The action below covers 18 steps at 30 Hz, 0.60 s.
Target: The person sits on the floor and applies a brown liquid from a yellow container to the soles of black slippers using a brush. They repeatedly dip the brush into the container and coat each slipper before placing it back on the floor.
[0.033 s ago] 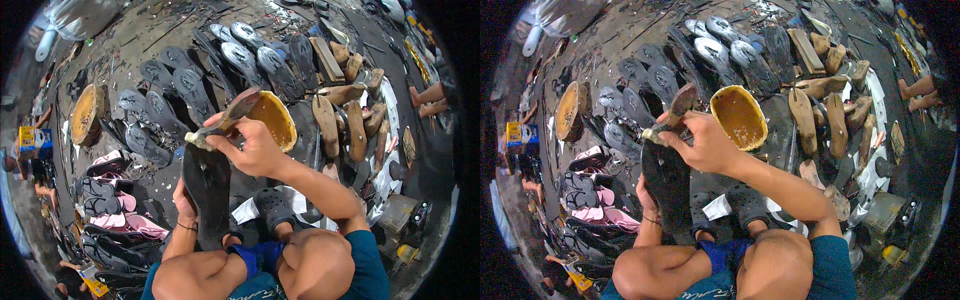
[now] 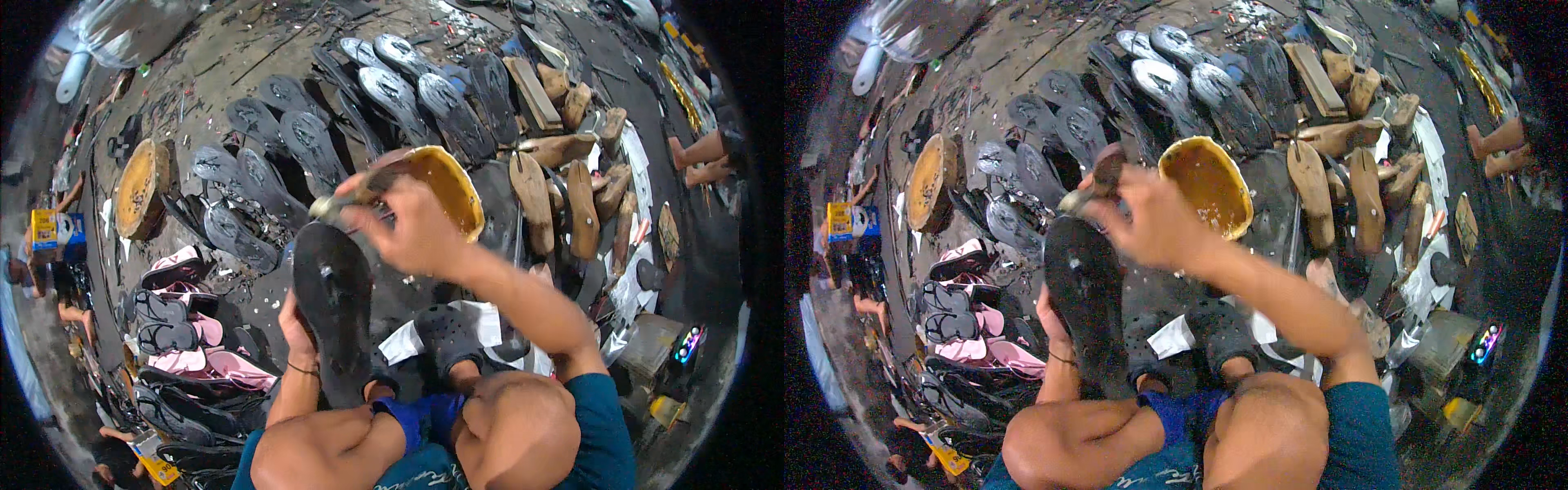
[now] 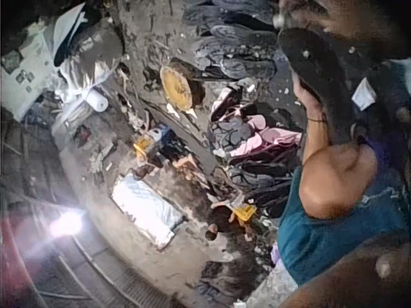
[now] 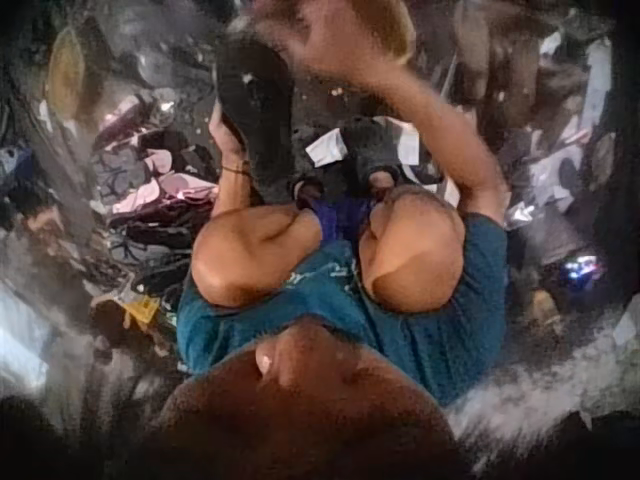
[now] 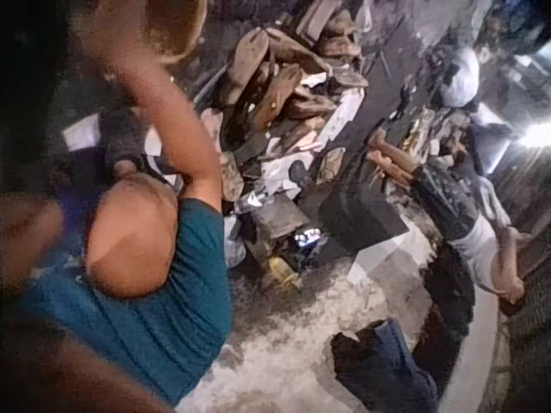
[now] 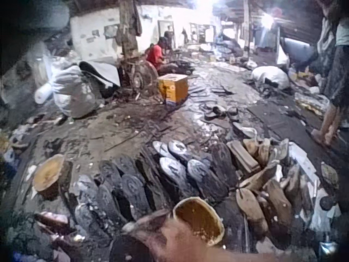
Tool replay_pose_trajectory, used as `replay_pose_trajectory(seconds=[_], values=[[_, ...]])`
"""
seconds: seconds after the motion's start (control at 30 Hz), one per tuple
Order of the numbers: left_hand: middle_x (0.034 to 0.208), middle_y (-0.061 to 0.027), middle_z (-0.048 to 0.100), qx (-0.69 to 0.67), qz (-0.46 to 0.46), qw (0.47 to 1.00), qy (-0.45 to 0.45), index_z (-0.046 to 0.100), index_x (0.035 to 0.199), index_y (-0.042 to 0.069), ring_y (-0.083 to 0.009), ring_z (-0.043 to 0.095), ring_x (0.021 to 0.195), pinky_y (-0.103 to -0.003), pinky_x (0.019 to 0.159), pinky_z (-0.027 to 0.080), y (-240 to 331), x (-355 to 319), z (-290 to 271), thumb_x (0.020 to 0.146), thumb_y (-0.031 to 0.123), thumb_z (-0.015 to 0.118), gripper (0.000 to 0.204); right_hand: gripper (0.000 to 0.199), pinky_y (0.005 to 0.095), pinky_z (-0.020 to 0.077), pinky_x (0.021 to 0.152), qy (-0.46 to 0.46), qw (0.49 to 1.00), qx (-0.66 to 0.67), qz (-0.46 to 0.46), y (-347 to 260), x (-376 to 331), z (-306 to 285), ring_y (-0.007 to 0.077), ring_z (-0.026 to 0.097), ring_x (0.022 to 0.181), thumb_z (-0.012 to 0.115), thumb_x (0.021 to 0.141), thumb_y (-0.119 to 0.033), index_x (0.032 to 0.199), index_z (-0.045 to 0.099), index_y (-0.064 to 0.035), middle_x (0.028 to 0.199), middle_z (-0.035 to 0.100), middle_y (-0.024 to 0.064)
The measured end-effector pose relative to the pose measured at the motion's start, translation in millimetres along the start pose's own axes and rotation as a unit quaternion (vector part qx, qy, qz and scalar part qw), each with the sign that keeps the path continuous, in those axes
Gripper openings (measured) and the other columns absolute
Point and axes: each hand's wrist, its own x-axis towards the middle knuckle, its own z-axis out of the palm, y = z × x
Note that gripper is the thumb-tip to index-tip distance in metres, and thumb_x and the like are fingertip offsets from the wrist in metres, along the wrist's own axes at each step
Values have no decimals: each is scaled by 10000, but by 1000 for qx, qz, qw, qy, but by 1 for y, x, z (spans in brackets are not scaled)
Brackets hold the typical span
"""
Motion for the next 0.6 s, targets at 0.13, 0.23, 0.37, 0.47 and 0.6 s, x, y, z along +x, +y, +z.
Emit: replay_pose_trajectory(seconds=[0.13, 0.23, 0.37, 0.47, 0.6], values=[[1391, -198, 595, -35, 24, 998, -42, 510, 1441, 8, -355, 603, 1246, -494, 1100, 463, 8, 10, -6, 1031, 411, 366, 593, 164, 410, 515, 845, -16, 998, 55, -29, -6, -7, 10, 319, 685, 970, 716, 893, -130, 1050, 712, -84, 1044, 725, 113], [1400, -205, 581, -133, 51, 970, -196, 515, 1416, -13, -383, 583, 1251, -532, 1124, 422, 20, 30, -26, 1007, 434, 328, 634, 225, 405, 482, 889, -35, 999, 36, -20, -36, -28, 22, 285, 665, 1017, 724, 882, -146, 1107, 722, -137, 1088, 725, 63], [1407, -239, 565, -30, 133, 985, 108, 496, 1413, -56, -386, 575, 1256, -507, 1126, 410, 23, 54, -70, 1021, 410, 295, 642, 215, 382, 484, 941, -300, 936, 130, 131, -43, -79, 28, 252, 668, 1019, 809, 835, -119, 1045, 761, -125, 1102, 722, 57], [1345, -231, 609, 8, 44, 994, 96, 514, 1396, -55, -371, 623, 1182, -485, 1049, 483, 16, 23, -105, 1025, 409, 303, 630, 245, 347, 537, 845, 33, 994, 7, 104, 22, -89, 1, 168, 678, 1010, 750, 926, -201, 1108, 711, -40, 1083, 717, 114], [1292, -213, 643, -50, -49, 995, 75, 538, 1369, -46, -343, 653, 1128, -471, 1001, 521, -16, -47, -129, 1033, 396, 319, 597, 243, 370, 554, 768, 73, 952, -262, 143, 100, -70, -43, 261, 719, 867, 718, 932, -212, 1109, 718, -46, 987, 743, 136]])
